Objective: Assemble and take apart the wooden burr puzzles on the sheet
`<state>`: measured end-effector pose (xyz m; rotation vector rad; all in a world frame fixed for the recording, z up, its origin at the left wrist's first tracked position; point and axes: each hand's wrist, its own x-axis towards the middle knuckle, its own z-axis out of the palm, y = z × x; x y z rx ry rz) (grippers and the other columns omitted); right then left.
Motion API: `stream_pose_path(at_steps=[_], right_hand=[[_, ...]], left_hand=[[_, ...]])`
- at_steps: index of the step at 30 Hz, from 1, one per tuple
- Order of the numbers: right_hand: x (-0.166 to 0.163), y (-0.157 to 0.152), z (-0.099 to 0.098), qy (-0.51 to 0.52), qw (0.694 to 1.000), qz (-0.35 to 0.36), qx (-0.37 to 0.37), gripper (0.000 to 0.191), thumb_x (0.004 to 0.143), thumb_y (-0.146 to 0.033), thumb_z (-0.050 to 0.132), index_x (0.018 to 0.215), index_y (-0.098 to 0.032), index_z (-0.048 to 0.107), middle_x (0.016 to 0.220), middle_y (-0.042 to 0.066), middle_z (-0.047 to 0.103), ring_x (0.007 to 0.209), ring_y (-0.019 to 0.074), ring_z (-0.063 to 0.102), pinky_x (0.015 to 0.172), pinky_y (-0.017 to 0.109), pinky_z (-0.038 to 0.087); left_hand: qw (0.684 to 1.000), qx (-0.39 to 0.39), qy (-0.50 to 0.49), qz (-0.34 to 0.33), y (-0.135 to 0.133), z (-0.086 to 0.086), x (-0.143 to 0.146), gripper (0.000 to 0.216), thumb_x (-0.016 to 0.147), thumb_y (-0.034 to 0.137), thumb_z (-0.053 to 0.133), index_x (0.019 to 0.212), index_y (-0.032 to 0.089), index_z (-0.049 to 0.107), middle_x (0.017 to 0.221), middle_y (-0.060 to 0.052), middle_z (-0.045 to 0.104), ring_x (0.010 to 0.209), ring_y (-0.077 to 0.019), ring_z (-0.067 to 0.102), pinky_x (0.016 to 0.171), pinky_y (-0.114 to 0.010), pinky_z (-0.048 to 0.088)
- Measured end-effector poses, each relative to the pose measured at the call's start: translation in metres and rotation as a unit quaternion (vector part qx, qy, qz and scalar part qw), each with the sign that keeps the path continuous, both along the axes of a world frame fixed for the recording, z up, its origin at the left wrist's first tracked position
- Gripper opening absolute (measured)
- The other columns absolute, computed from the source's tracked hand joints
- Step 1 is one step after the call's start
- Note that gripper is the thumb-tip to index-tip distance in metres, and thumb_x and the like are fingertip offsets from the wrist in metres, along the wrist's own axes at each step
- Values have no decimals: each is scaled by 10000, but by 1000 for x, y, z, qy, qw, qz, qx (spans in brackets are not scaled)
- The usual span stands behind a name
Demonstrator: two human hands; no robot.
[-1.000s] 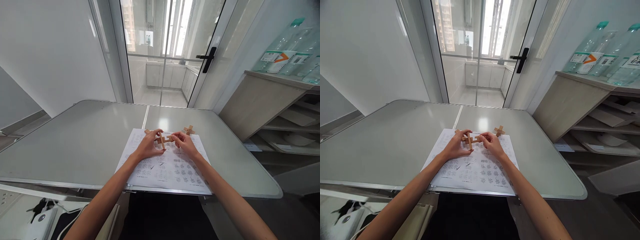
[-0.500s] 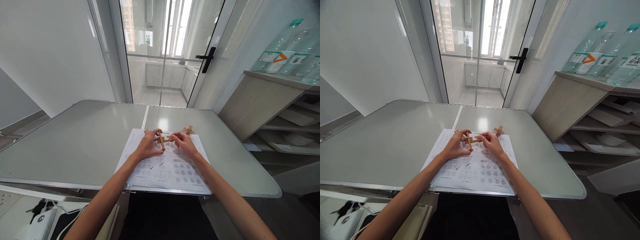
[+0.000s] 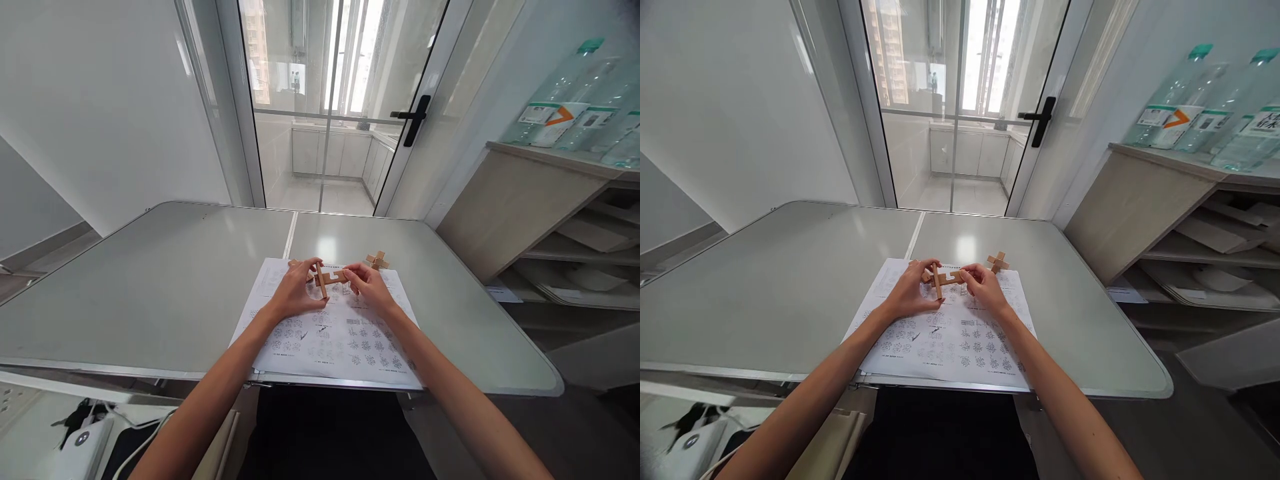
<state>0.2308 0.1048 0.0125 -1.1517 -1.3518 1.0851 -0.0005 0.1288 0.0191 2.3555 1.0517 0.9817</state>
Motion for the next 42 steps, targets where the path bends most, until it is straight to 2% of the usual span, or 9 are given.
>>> stream_pose_path(at_steps=[6, 13, 20, 28, 37, 42], right_hand=[[1, 2, -4, 6, 1000, 3, -29, 528, 808, -671, 754, 983, -176, 693, 706, 1, 633, 553, 116, 440, 521, 278, 355], [-1, 3, -5, 12, 1000, -10, -26, 517, 803, -672, 756, 956, -182, 690, 698, -12, 599, 559, 120, 444, 515, 277, 355], [-1, 4, -8, 13, 1000, -13, -25, 513, 799, -668, 764, 947, -180, 703, 675, -19, 573, 561, 121, 445, 513, 274, 351], [0, 4, -8, 0, 999, -19, -28, 482, 824, -651, 745, 967, -192, 703, 712, -4, 600, 565, 127, 446, 521, 283, 353], [1, 6, -10, 2, 999, -15, -31, 496, 806, -665, 752, 954, -192, 716, 662, -20, 561, 562, 133, 427, 519, 285, 332], [3, 7, -10, -4, 999, -23, -27, 534, 779, -686, 758, 949, -181, 720, 705, -5, 600, 553, 123, 413, 514, 287, 325]], left_hand=[[999, -14, -2, -31, 0, 1, -1, 740, 653, 251, 834, 1323, 277, 520, 1223, -58, 638, 1112, -274, 593, 912, -404, 555], [1000, -3, -12, 13, 3, -3, 1, 781, 619, 296, 873, 1328, 254, 549, 1154, -72, 649, 1133, -308, 584, 921, -446, 558], [999, -12, -8, -30, 3, -2, -1, 767, 628, 256, 848, 1326, 270, 530, 1219, -67, 641, 1129, -292, 592, 925, -423, 548], [999, -7, 10, 37, 4, -5, 1, 780, 612, 287, 863, 1329, 250, 559, 1064, -59, 632, 1114, -314, 587, 943, -437, 523], [1000, -13, 14, -5, 4, -3, 0, 779, 599, 274, 851, 1318, 267, 550, 1134, -56, 648, 1064, -296, 573, 913, -416, 509], [1000, -5, 15, 16, 4, -4, 1, 766, 600, 301, 858, 1306, 261, 563, 1129, -59, 647, 1085, -305, 580, 938, -422, 497]])
